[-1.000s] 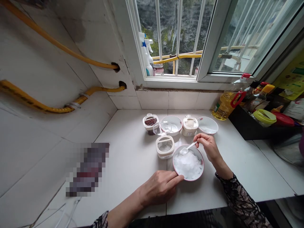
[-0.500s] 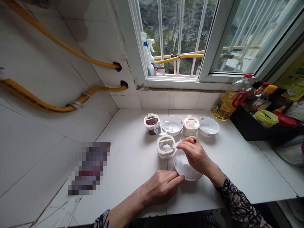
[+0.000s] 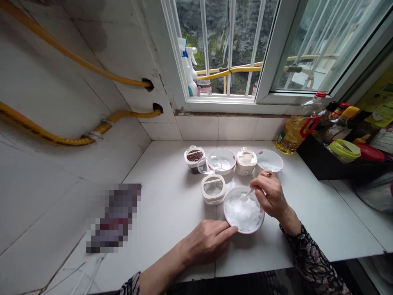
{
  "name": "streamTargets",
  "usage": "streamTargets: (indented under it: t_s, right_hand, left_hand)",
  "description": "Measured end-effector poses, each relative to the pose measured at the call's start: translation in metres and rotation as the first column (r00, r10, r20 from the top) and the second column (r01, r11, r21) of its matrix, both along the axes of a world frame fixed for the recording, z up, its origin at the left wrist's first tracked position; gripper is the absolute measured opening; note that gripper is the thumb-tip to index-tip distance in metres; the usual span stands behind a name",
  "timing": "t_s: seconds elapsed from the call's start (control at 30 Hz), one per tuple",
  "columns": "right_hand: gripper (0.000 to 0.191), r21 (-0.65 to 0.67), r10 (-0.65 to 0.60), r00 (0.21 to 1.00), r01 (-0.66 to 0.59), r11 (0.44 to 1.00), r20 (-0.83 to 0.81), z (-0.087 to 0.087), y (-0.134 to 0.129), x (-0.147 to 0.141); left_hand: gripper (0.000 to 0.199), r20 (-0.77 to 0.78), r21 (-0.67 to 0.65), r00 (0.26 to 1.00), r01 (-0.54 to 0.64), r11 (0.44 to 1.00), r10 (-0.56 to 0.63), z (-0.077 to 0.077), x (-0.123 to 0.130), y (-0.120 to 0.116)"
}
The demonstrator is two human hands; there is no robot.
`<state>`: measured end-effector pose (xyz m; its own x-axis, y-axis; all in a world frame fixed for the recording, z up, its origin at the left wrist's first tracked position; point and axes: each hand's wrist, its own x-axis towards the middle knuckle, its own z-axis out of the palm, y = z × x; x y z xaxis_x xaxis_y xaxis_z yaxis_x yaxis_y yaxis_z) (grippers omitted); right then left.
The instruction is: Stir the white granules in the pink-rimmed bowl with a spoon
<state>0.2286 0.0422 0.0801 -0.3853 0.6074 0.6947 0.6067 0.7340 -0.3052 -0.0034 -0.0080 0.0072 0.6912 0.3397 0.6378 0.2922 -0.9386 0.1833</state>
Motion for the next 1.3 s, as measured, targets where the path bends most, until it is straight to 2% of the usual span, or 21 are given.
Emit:
streamTargets:
  t_s: [0.07,0.13,0.2,0.27,0.37,0.5,0.6,0.87,0.97,1.07,1.2,1.3]
  right_hand:
    - [0.020,0.000,0.050,0.997,-0.050,0.999,0.054,-0.003,0.001,-0.003]
    - [0.021,-0.059,0.074,0.995,-0.070,0.996,0.064,-0.006,0.001,-0.005]
    - [0.022,-0.155,0.035,0.999,-0.032,0.987,0.015,-0.008,0.001,-0.007]
    - [0.023,-0.274,-0.057,0.996,0.038,0.961,-0.061,-0.010,0.002,-0.006]
    - [0.021,-0.483,-0.197,0.964,0.089,0.871,-0.177,-0.010,0.004,-0.002]
    - [0.019,-0.700,-0.303,0.894,-0.017,0.714,-0.330,-0.008,0.007,0.001]
    - [0.018,-0.741,-0.333,0.851,-0.093,0.665,-0.406,-0.008,0.010,0.001]
    - [0.015,-0.756,-0.356,0.784,-0.208,0.621,-0.508,-0.010,0.014,0.001]
    - [0.015,-0.737,-0.333,0.771,-0.246,0.629,-0.542,-0.008,0.013,-0.003]
    - [0.015,-0.693,-0.291,0.772,-0.253,0.675,-0.565,-0.007,0.009,-0.011]
    - [0.016,-0.560,-0.188,0.829,-0.171,0.810,-0.526,-0.008,0.001,-0.024]
    - [0.014,-0.340,-0.050,0.920,-0.092,0.936,-0.388,-0.010,-0.002,-0.031]
  left_hand:
    - [0.035,0.001,0.003,1.000,0.002,1.000,-0.002,0.000,0.000,0.000]
    - [0.036,-0.006,0.003,1.000,0.001,1.000,-0.001,0.000,0.000,0.000]
    - [0.037,-0.007,0.008,1.000,0.000,1.000,0.000,0.000,0.000,0.000]
    - [0.037,-0.005,0.015,1.000,0.006,1.000,-0.006,0.000,0.000,0.000]
    - [0.037,-0.007,0.014,1.000,0.011,1.000,-0.011,0.001,0.000,0.000]
    - [0.037,-0.013,0.010,1.000,0.007,1.000,-0.007,0.001,0.000,0.000]
    - [0.037,-0.007,0.014,1.000,0.006,1.000,-0.006,0.001,0.000,0.000]
    - [0.036,-0.021,-0.001,1.000,0.008,1.000,-0.009,0.000,0.000,0.001]
    - [0.036,-0.020,0.004,1.000,-0.003,1.000,0.003,-0.001,0.000,0.001]
    - [0.036,-0.029,0.012,0.999,-0.014,1.000,0.015,-0.001,0.000,0.000]
    - [0.036,-0.043,0.008,0.999,-0.023,1.000,0.023,-0.001,0.000,0.000]
    - [0.036,-0.047,0.010,0.999,-0.023,1.000,0.024,-0.002,0.000,0.000]
